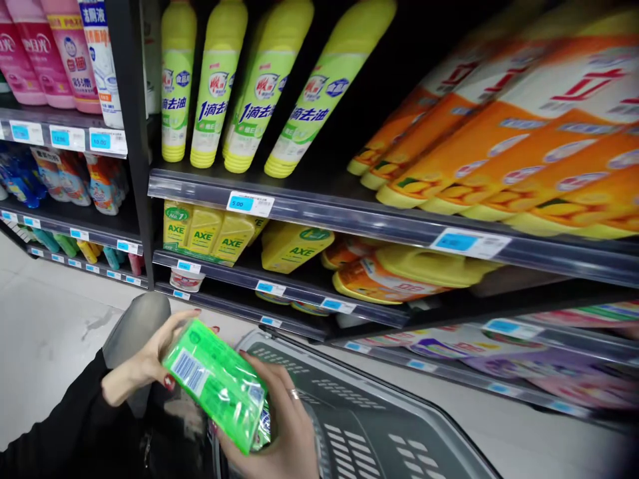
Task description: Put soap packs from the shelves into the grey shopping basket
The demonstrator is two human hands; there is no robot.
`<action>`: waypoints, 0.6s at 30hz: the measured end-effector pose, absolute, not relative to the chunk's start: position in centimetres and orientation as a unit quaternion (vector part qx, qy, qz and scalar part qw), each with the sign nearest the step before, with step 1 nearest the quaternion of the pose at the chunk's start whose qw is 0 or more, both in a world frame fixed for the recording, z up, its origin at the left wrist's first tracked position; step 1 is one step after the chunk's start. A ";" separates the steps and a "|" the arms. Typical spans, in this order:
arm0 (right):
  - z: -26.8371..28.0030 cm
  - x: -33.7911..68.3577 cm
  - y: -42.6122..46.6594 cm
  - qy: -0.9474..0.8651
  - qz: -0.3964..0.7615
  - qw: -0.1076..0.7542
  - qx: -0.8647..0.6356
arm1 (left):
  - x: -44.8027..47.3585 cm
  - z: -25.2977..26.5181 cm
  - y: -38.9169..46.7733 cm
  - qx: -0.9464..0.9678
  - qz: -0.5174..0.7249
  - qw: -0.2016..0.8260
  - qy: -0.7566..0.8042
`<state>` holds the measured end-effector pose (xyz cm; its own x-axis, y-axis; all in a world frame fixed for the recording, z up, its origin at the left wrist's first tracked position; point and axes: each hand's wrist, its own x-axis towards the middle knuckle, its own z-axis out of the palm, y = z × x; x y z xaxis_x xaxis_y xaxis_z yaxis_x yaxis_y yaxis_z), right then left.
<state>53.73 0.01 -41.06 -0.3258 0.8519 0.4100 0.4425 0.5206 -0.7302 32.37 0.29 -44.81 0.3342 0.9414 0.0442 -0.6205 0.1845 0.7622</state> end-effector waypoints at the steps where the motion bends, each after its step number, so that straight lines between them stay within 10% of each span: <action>1: -41.8 53.4 0.0 -0.735 0.288 0.423 -0.444 | 32.9 -45.4 0.2 0.323 0.542 0.741 0.231; 10: -45.5 52.7 1.1 -0.255 0.732 0.437 -0.456 | 32.7 -46.3 2.3 0.360 0.550 0.704 0.269; 18: -47.7 54.2 1.8 -0.259 0.817 0.302 -0.417 | 31.7 -43.5 2.9 0.417 0.418 0.667 0.454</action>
<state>54.21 1.83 -47.69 -0.4686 0.7101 -0.5255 -0.2779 -0.6831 -0.6754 31.66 2.94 -43.52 0.2371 0.9369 -0.2567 -0.1788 0.3018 0.9365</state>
